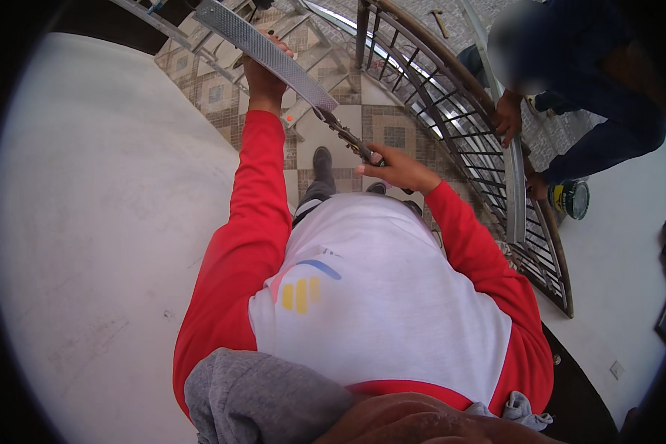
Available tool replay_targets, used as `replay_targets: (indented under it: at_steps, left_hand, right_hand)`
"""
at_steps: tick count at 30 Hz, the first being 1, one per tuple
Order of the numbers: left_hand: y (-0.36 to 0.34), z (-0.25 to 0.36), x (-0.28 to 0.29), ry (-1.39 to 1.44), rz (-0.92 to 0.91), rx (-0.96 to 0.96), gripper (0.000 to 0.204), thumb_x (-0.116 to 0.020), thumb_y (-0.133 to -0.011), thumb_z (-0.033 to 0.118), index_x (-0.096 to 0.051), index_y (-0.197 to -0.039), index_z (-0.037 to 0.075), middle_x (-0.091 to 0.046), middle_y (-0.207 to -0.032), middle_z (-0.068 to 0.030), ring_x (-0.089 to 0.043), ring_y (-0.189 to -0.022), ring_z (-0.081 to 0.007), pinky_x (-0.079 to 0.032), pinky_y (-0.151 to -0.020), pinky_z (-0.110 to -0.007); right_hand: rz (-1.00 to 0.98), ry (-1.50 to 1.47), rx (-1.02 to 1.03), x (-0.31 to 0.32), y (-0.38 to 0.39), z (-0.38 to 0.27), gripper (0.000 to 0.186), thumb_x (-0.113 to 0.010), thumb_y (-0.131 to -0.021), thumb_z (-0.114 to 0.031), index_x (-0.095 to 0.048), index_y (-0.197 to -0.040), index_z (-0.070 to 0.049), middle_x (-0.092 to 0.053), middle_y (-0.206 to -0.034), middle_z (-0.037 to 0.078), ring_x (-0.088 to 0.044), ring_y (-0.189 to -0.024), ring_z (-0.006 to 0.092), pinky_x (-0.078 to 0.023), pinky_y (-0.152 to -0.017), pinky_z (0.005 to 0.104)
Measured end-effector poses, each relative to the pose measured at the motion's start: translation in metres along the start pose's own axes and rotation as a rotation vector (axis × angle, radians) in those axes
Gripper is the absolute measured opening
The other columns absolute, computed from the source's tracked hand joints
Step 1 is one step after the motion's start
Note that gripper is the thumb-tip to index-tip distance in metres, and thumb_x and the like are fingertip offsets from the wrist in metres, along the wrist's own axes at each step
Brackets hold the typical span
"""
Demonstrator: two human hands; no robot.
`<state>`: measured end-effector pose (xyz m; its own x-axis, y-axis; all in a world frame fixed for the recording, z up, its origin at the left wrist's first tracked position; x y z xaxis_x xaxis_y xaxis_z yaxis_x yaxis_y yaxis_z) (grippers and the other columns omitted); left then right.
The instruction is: The person uses tin snips to cut a long metal strip into smaller pieces. They repeatedly measure the strip against a curved metal railing, cut it, and then fit the piece into the railing structure.
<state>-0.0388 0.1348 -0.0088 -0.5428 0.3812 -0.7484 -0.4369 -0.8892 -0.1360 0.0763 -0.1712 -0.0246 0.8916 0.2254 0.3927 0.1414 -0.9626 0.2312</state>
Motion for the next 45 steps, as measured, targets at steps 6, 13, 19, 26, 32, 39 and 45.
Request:
replay_targets:
  at_steps: [6, 13, 19, 26, 32, 39, 45]
  left_hand:
    - [-0.002, -0.002, 0.012, 0.016, -0.015, 0.036, 0.02, -0.054, -0.105, 0.026, -0.057, -0.105, 0.006, -0.061, -0.076, -0.0045, -0.063, -0.064, -0.0171, -0.056, -0.061, -0.031]
    - [-0.002, -0.003, 0.015, 0.031, 0.003, 0.029, 0.017, -0.057, -0.103, 0.025, -0.057, -0.102, 0.008, -0.059, -0.075, -0.003, -0.063, -0.064, -0.0175, -0.056, -0.061, -0.031]
    - [-0.002, -0.003, 0.008, 0.063, -0.081, 0.012, 0.015, -0.058, -0.103, 0.024, -0.057, -0.1, 0.009, -0.059, -0.072, -0.003, -0.062, -0.063, -0.0165, -0.055, -0.059, -0.03]
    - [0.0, 0.0, 0.008, 0.031, -0.08, -0.015, 0.017, -0.06, -0.103, 0.026, -0.057, -0.101, 0.009, -0.059, -0.071, -0.0031, -0.059, -0.06, -0.0157, -0.054, -0.059, -0.029]
    - [0.004, 0.014, -0.002, 0.092, -0.066, 0.009, 0.016, -0.059, -0.103, 0.023, -0.057, -0.101, 0.008, -0.06, -0.075, -0.0047, -0.061, -0.064, -0.0174, -0.055, -0.059, -0.03]
    - [0.008, 0.021, -0.004, -0.181, -0.015, 0.007, 0.016, -0.06, -0.102, 0.025, -0.058, -0.101, 0.009, -0.062, -0.078, -0.0049, -0.064, -0.068, -0.019, -0.057, -0.065, -0.033]
    - [0.005, 0.015, 0.009, -0.304, -0.126, -0.05, 0.021, -0.06, -0.1, 0.017, -0.06, -0.105, -0.003, -0.066, -0.075, -0.0103, -0.068, -0.067, -0.0217, -0.06, -0.065, -0.035]
  right_hand:
    - [0.095, 0.051, -0.035, -0.008, -0.002, 0.003, 0.051, -0.076, -0.094, -0.036, -0.059, -0.127, -0.002, -0.064, -0.09, 0.007, -0.06, -0.084, 0.0194, -0.05, -0.082, 0.0351]
    - [0.224, 0.018, -0.155, -0.008, -0.002, -0.007, 0.042, -0.081, -0.089, -0.026, -0.062, -0.118, -0.003, -0.068, -0.088, 0.016, -0.065, -0.08, 0.0307, -0.052, -0.077, 0.0393]
    - [0.264, 0.189, -0.048, -0.01, -0.001, -0.016, 0.037, -0.083, -0.086, -0.024, -0.065, -0.11, -0.002, -0.068, -0.086, 0.018, -0.064, -0.077, 0.0344, -0.051, -0.072, 0.0401]
    - [0.205, 0.053, -0.173, -0.013, -0.002, -0.006, 0.048, -0.081, -0.089, -0.032, -0.063, -0.123, -0.002, -0.061, -0.082, 0.006, -0.058, -0.077, 0.0185, -0.05, -0.074, 0.0353]
    - [0.092, -0.013, 0.107, -0.01, -0.002, -0.003, 0.058, -0.076, -0.093, -0.04, -0.056, -0.135, -0.004, -0.061, -0.091, 0.002, -0.057, -0.087, 0.0154, -0.048, -0.085, 0.0318]
    - [0.036, 0.043, 0.036, -0.009, -0.003, -0.01, 0.063, -0.072, -0.095, -0.045, -0.055, -0.139, -0.004, -0.065, -0.103, 0.008, -0.059, -0.091, 0.0192, -0.049, -0.087, 0.037]
    - [0.09, -0.107, -0.272, -0.011, -0.007, -0.008, 0.065, -0.072, -0.095, -0.045, -0.054, -0.14, -0.001, -0.065, -0.1, 0.009, -0.059, -0.09, 0.0201, -0.05, -0.087, 0.0366]
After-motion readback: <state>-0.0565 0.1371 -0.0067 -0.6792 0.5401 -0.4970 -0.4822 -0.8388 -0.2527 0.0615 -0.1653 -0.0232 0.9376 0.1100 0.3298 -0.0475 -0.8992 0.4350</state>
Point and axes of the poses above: each hand's wrist, its own y-axis away from the middle knuckle, its own x-axis out of the back of the hand, z = x × y, the point moved 4 cm from there along -y, towards the middle knuckle
